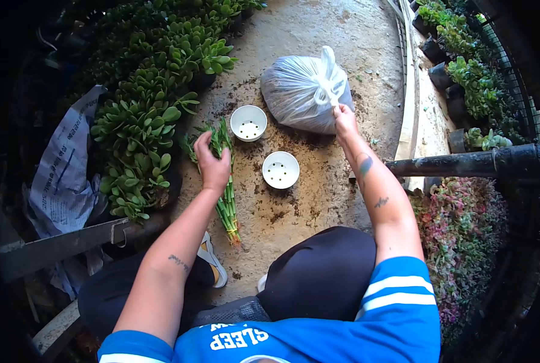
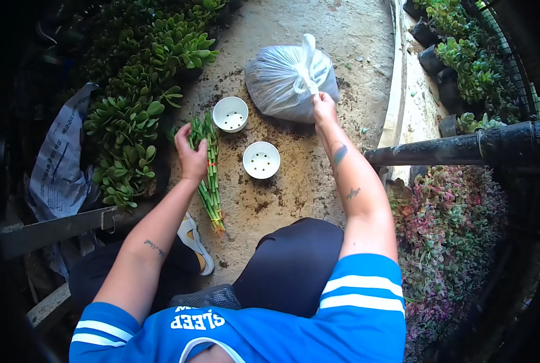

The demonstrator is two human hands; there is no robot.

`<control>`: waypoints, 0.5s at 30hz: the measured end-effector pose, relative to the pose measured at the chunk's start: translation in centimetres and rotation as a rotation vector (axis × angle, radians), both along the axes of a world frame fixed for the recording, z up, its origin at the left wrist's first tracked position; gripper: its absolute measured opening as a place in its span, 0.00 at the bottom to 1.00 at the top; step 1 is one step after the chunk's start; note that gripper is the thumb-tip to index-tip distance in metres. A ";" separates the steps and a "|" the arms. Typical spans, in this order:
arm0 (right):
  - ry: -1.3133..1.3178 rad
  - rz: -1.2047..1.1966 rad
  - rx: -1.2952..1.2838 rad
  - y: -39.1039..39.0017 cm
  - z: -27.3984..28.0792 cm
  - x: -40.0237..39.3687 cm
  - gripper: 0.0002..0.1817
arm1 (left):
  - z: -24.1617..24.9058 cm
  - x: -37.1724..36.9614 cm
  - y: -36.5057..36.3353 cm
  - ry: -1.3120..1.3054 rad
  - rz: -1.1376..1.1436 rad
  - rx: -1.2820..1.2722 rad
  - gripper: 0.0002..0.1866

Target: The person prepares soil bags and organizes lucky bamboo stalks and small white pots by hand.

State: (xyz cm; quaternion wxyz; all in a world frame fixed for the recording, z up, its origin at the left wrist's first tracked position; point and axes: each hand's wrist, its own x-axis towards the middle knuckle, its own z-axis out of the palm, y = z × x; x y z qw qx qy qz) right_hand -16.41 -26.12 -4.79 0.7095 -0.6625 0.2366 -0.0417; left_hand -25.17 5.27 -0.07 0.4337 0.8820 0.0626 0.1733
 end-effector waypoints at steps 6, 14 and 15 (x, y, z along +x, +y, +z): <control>0.210 0.066 0.108 2.4 4.2 -5.5 0.03 | 2.8 6.1 -5.0 -0.010 -0.381 -0.100 0.20; 0.592 0.433 0.141 1.0 5.2 -6.6 0.04 | 2.7 7.5 -11.4 0.223 -0.978 -0.002 0.12; 0.605 0.678 -0.029 -0.1 5.8 -5.3 0.03 | 2.7 7.2 -12.1 0.251 -0.984 0.033 0.15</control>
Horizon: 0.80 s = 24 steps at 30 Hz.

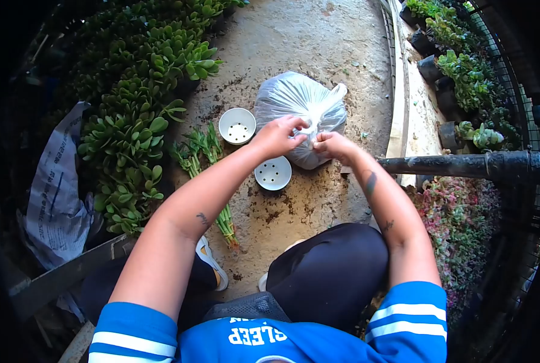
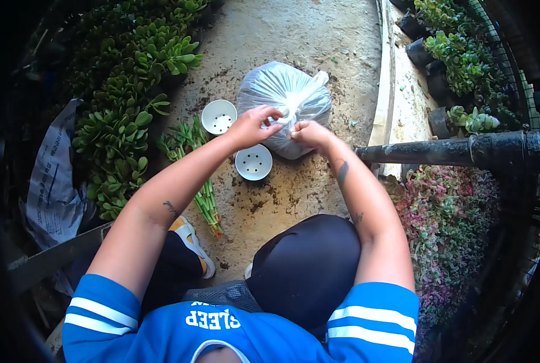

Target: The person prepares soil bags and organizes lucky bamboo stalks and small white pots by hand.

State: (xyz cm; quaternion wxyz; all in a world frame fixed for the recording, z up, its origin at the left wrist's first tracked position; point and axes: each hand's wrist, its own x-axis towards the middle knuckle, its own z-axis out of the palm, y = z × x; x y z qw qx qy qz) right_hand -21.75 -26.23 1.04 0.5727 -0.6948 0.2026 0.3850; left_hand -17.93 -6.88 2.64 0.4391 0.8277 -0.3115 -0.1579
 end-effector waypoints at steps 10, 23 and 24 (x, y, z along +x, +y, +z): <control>-0.518 -0.089 -0.606 -2.8 -3.7 6.6 0.09 | -4.3 3.4 -3.8 0.101 0.290 0.225 0.13; -0.674 0.188 -0.867 0.1 -2.7 5.6 0.08 | -3.8 2.8 -4.9 -0.295 0.025 0.067 0.06; -0.677 0.188 -0.872 0.1 -2.3 5.6 0.08 | -4.8 3.0 -5.5 -0.299 0.027 0.063 0.06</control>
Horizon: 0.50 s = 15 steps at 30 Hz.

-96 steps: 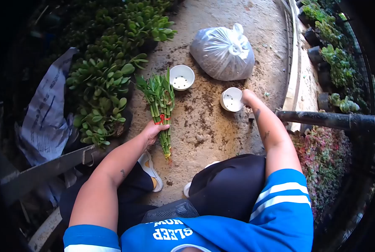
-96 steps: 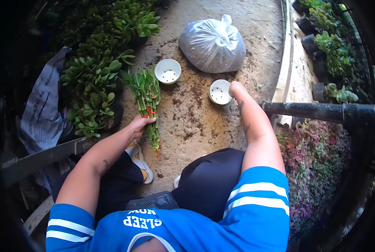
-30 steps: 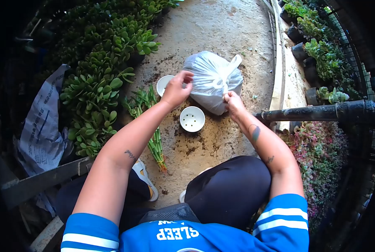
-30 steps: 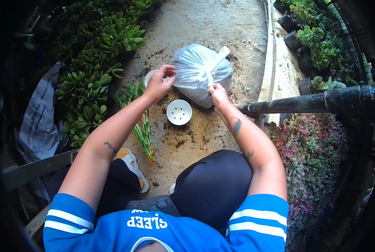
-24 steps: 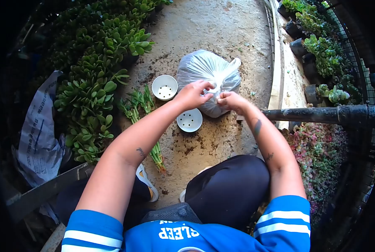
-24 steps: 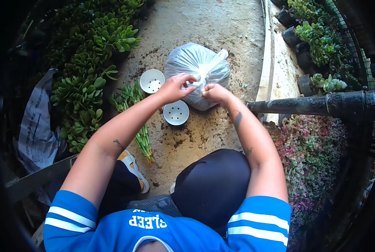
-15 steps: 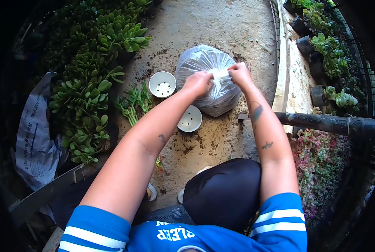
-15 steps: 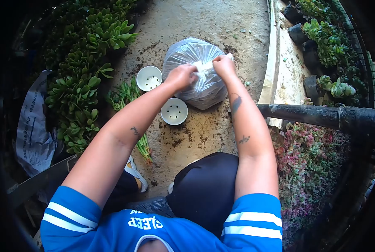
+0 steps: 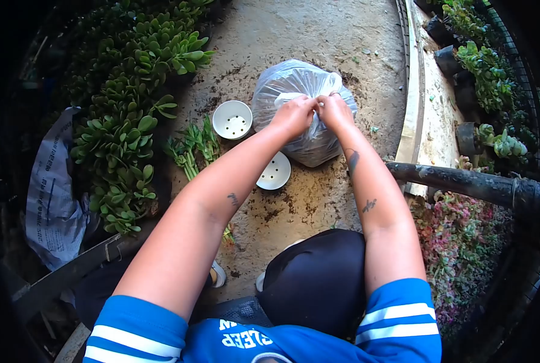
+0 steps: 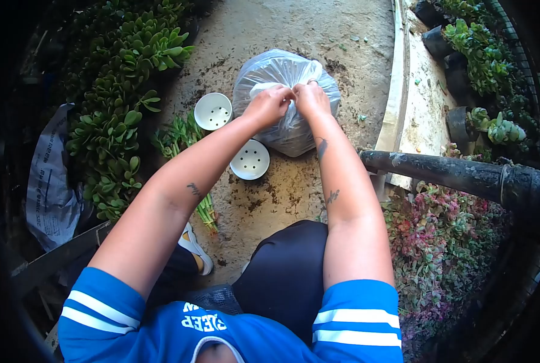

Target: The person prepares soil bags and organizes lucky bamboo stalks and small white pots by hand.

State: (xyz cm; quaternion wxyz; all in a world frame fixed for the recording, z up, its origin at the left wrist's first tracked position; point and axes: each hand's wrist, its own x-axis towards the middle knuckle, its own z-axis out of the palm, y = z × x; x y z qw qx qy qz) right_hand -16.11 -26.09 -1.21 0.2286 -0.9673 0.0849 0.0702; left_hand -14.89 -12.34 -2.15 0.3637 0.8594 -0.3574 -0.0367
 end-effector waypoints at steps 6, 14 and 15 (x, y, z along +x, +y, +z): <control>0.098 0.125 -0.055 -1.1 -0.6 0.2 0.07 | -1.2 0.5 -1.3 0.339 0.287 0.085 0.04; 0.109 0.103 -0.042 -1.2 -1.9 -0.2 0.08 | -2.6 -0.4 -1.6 0.215 0.332 0.046 0.05; 0.086 0.109 -0.057 -1.2 -2.1 -0.1 0.08 | -2.7 -0.5 -1.6 0.214 0.335 0.045 0.05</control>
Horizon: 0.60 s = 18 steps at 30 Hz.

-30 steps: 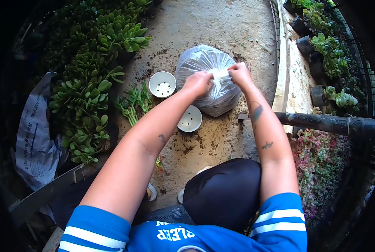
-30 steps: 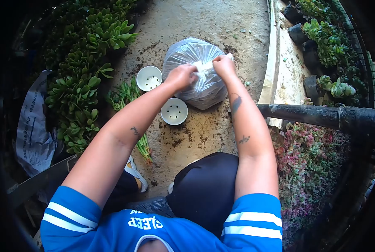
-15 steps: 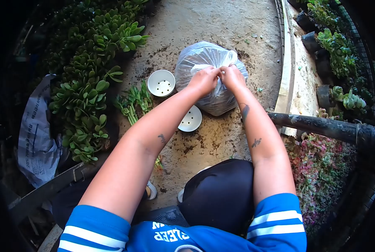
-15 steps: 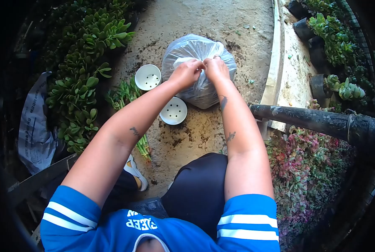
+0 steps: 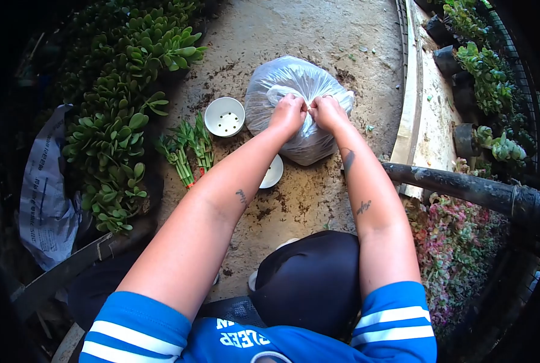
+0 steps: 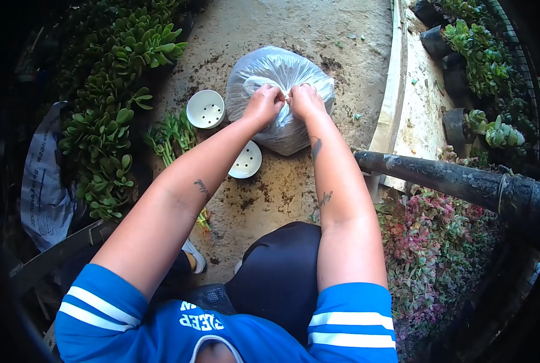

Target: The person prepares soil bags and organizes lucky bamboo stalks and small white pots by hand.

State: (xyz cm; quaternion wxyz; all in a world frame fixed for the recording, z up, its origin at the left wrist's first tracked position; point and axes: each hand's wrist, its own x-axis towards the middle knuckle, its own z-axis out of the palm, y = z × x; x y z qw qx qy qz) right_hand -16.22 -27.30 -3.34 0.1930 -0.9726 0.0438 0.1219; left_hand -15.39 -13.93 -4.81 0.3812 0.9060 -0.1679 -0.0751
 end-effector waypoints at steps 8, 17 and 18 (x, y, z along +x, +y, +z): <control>0.343 -0.161 0.641 -2.0 -1.1 1.2 0.06 | 0.6 -0.2 0.2 -0.119 -0.011 -0.036 0.08; -0.014 -0.140 0.402 -1.1 -0.1 1.6 0.08 | 0.8 0.6 -0.3 0.067 0.035 0.097 0.11; -0.012 -0.139 0.403 -0.7 0.5 1.9 0.08 | 0.6 0.8 -0.1 0.069 0.037 0.098 0.11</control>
